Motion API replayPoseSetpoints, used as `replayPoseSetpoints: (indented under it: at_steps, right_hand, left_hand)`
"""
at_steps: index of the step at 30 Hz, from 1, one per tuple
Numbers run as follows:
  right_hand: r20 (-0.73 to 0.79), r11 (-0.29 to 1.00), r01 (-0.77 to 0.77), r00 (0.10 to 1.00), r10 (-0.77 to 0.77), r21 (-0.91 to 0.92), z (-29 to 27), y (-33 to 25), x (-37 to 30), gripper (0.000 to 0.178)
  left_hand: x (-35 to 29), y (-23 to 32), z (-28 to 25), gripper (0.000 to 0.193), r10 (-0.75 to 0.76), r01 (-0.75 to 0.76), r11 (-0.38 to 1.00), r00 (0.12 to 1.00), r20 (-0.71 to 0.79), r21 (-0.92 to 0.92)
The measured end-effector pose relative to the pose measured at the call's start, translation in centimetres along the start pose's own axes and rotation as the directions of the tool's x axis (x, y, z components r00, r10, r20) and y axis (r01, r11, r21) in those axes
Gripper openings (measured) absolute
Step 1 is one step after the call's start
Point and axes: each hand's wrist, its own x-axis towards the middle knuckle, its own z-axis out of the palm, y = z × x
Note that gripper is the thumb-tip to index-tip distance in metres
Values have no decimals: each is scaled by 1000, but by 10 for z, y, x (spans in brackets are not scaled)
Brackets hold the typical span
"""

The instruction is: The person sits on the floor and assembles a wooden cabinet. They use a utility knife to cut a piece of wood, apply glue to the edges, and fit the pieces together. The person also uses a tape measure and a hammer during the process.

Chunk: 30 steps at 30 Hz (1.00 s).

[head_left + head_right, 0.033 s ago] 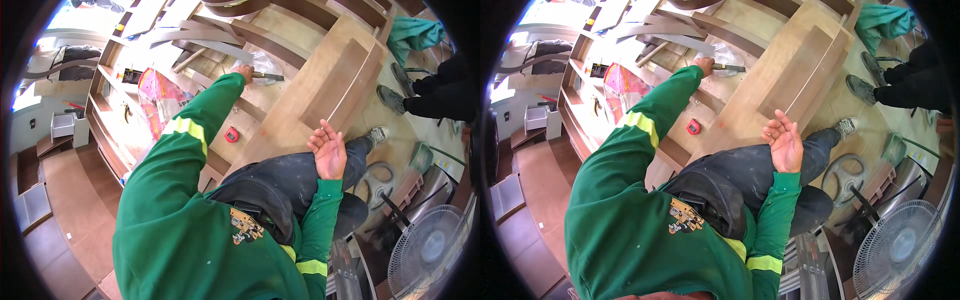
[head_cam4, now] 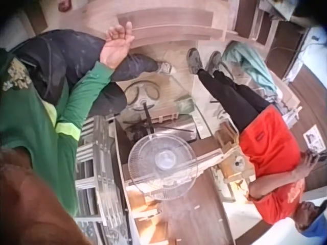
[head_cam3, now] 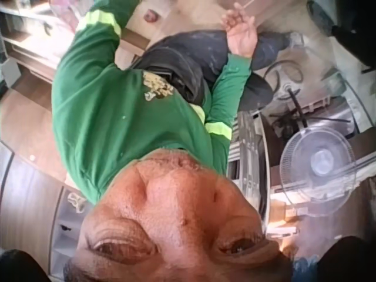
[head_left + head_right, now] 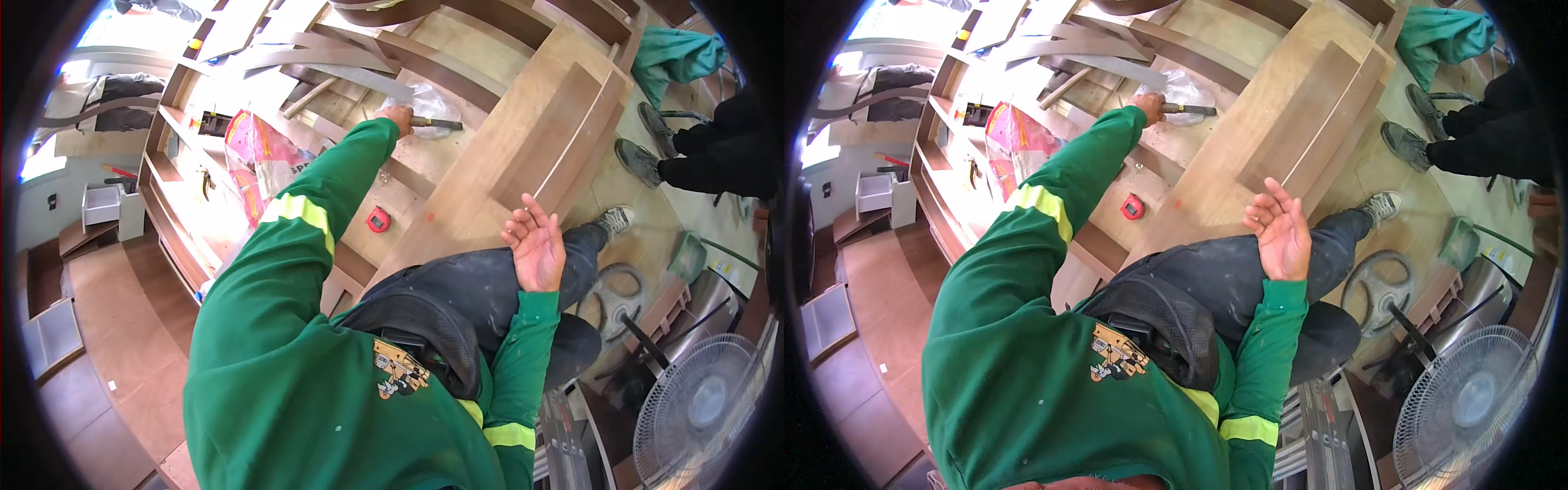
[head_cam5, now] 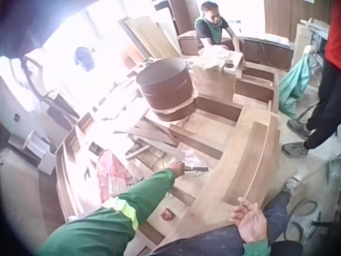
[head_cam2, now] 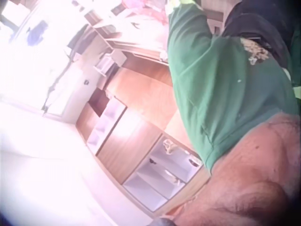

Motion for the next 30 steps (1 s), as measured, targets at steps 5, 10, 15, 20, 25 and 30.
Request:
replayPoseSetpoints:
  at_steps: [5, 10, 15, 20, 25, 30]
  right_hand:
    - [-8, 999, -14, 1000, 14, -51, 1, 3, 2, 59]
    - [3, 998, -14, 1000, 14, -65, -1, 1, 2, 59]
    - [-8, 994, -19, 1000, 19, -111, 2, 4, 1, 60]
    - [-28, 970, -5, 1000, -2, -242, 13, 7, 2, 54]
    - [50, 511, 42, 999, 2, -858, 68, 68, 59, 41]
    - [93, -127, 101, 993, 68, -987, 96, 145, 146, 56]
  left_hand:
    - [-24, -3, -8, 46, -10, 6, 997, 998, -56, -72]
    - [-24, -10, -5, 50, 13, -23, 991, 997, -75, -132]
    - [-7, -19, 22, 54, 14, -19, 987, 999, -32, -159]
    - [-6, -28, 25, 53, 72, -73, 990, 997, -13, -119]
    - [-22, -35, 10, 48, 146, -143, 983, 989, 17, -114]
    - [-55, -66, -69, 33, -130, 40, 725, 988, -79, -688]
